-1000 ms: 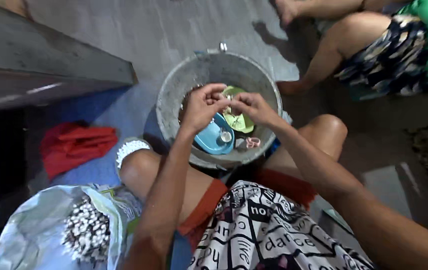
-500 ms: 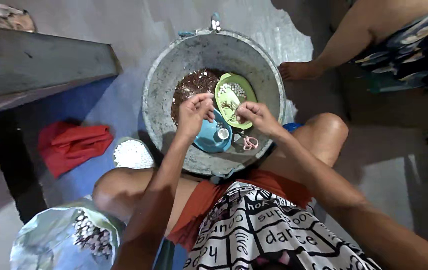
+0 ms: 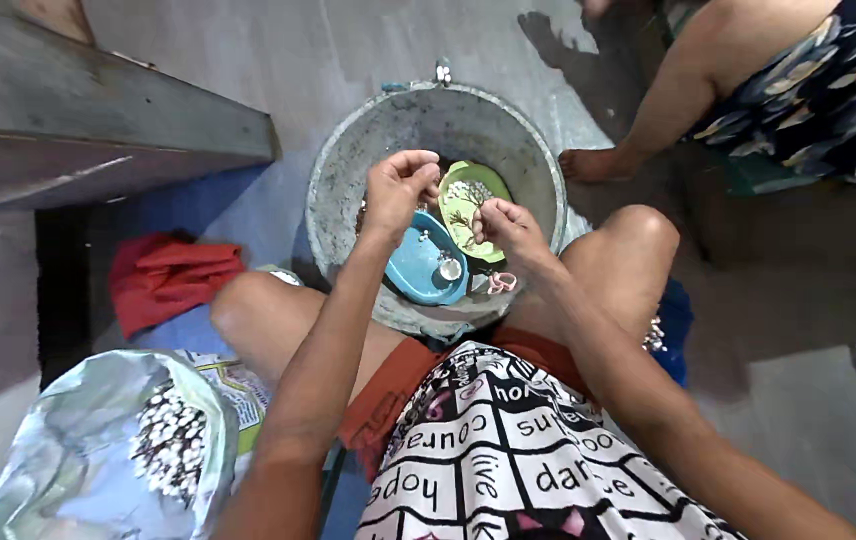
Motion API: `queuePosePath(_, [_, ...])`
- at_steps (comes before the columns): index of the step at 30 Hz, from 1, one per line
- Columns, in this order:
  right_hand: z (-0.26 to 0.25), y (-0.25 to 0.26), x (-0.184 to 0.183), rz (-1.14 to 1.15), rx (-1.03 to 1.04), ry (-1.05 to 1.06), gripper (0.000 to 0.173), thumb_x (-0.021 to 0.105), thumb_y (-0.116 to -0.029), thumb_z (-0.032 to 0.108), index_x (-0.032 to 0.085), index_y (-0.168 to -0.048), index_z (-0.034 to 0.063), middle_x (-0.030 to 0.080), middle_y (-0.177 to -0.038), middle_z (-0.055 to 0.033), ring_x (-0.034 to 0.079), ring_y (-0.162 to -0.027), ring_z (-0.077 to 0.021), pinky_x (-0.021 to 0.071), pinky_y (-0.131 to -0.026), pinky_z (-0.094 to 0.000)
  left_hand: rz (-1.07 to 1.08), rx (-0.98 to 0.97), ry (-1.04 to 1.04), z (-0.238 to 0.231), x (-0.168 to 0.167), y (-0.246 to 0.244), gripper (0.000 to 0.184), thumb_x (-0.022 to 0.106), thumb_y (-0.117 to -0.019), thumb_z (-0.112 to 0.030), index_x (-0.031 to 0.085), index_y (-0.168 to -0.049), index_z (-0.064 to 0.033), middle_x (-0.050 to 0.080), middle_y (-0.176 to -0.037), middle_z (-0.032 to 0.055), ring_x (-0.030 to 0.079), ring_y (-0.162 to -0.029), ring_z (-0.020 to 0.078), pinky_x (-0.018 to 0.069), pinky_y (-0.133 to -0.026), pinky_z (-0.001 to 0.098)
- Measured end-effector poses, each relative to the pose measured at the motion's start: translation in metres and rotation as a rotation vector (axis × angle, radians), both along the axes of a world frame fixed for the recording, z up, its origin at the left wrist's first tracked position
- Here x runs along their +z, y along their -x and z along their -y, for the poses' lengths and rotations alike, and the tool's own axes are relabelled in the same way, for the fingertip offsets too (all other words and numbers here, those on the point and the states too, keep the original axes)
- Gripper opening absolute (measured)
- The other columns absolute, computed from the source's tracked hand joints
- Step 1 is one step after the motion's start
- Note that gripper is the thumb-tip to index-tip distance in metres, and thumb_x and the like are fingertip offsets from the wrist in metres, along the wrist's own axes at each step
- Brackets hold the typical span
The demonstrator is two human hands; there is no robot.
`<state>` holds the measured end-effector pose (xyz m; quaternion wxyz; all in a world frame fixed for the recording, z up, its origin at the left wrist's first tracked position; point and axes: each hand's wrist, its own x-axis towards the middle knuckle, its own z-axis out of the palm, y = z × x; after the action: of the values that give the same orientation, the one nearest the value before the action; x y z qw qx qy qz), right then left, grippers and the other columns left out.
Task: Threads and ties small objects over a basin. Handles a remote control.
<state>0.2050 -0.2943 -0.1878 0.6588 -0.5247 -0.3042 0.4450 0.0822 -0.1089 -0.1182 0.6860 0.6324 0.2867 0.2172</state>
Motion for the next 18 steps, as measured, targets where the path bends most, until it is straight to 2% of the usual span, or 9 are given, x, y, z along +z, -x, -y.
queuePosePath(2, [0.001,0.001,0.005,-0.050,-0.006,-0.005,0.030,0.042,-0.1115,0.029,0.063,-0.106,0.0078,0.067,-0.093,-0.0044,0.065,-0.080,-0.0125,0.0579,-0.077,-0.0322,0.005,-0.092,-0.022,0.006,0.008,0.002,0.026,0.057,-0.1057,-0.014,0.064,-0.125,0.0012,0.072,-0.095,0.0114,0.071,-0.075,0.0207,0.0633,-0.069,0.0378])
queuePosePath(3, [0.001,0.003,0.006,-0.075,-0.004,-0.004,0.030,0.042,-0.1116,0.029,0.063,-0.107,0.0080,0.067,-0.093,-0.0044,0.065,-0.080,-0.0124,0.0578,-0.077,-0.0319,0.001,-0.153,-0.033,0.012,0.007,0.005,0.031,0.057,-0.1057,-0.017,0.061,-0.132,0.0006,0.071,-0.105,0.0130,0.072,-0.081,0.0231,0.0641,-0.072,0.0404])
queuePosePath(5, [-0.002,0.006,0.004,-0.099,-0.001,-0.008,0.031,0.041,-0.1116,0.029,0.063,-0.110,0.0077,0.068,-0.093,-0.0049,0.065,-0.078,-0.0125,0.0585,-0.075,-0.0312,0.010,-0.261,-0.029,0.023,-0.002,0.011,0.046,0.065,-0.0997,-0.012,0.054,-0.142,0.0004,0.067,-0.124,0.0162,0.073,-0.093,0.0270,0.0646,-0.080,0.0445])
queuePosePath(6, [-0.003,0.007,0.002,-0.100,0.002,-0.014,0.032,0.041,-0.1116,0.029,0.064,-0.109,0.0069,0.068,-0.092,-0.0058,0.066,-0.078,-0.0133,0.0584,-0.074,-0.0316,0.033,-0.295,-0.034,0.026,-0.009,0.013,0.050,0.069,-0.0968,-0.008,0.053,-0.143,0.0012,0.066,-0.126,0.0169,0.072,-0.094,0.0268,0.0646,-0.081,0.0437])
queuePosePath(10, [-0.004,0.012,-0.015,-0.088,0.049,0.033,0.034,0.043,-0.1116,0.030,0.065,-0.109,0.0051,0.068,-0.091,-0.0076,0.066,-0.078,-0.0151,0.0588,-0.075,-0.0336,0.112,-0.287,-0.084,0.027,-0.037,0.016,0.036,0.068,-0.0955,0.000,0.063,-0.131,0.0037,0.072,-0.104,0.0154,0.072,-0.084,0.0225,0.0637,-0.080,0.0390])
queuePosePath(14, [-0.006,0.015,-0.020,-0.078,0.091,0.082,0.035,0.042,-0.1116,0.034,0.064,-0.110,0.0065,0.068,-0.091,-0.0070,0.066,-0.078,-0.0143,0.0587,-0.074,-0.0317,0.083,-0.205,-0.110,0.027,-0.045,0.016,0.026,0.070,-0.0951,-0.001,0.069,-0.121,0.0021,0.074,-0.097,0.0117,0.072,-0.077,0.0187,0.0637,-0.075,0.0357])
queuePosePath(15, [-0.008,0.015,-0.021,-0.085,0.097,0.079,0.036,0.041,-0.1118,0.034,0.064,-0.110,0.0064,0.068,-0.091,-0.0072,0.066,-0.078,-0.0143,0.0586,-0.074,-0.0318,0.088,-0.193,-0.105,0.026,-0.046,0.016,0.027,0.070,-0.0950,-0.001,0.069,-0.122,0.0024,0.073,-0.098,0.0120,0.072,-0.078,0.0194,0.0637,-0.075,0.0364])
queuePosePath(18, [-0.010,0.014,-0.025,-0.109,0.097,0.067,0.035,0.040,-0.1120,0.033,0.062,-0.108,0.0070,0.067,-0.090,-0.0068,0.066,-0.077,-0.0143,0.0582,-0.074,-0.0326,0.103,-0.229,-0.046,0.022,-0.049,0.016,0.044,0.068,-0.0947,0.003,0.057,-0.138,0.0034,0.071,-0.106,0.0148,0.073,-0.085,0.0225,0.0640,-0.081,0.0386])
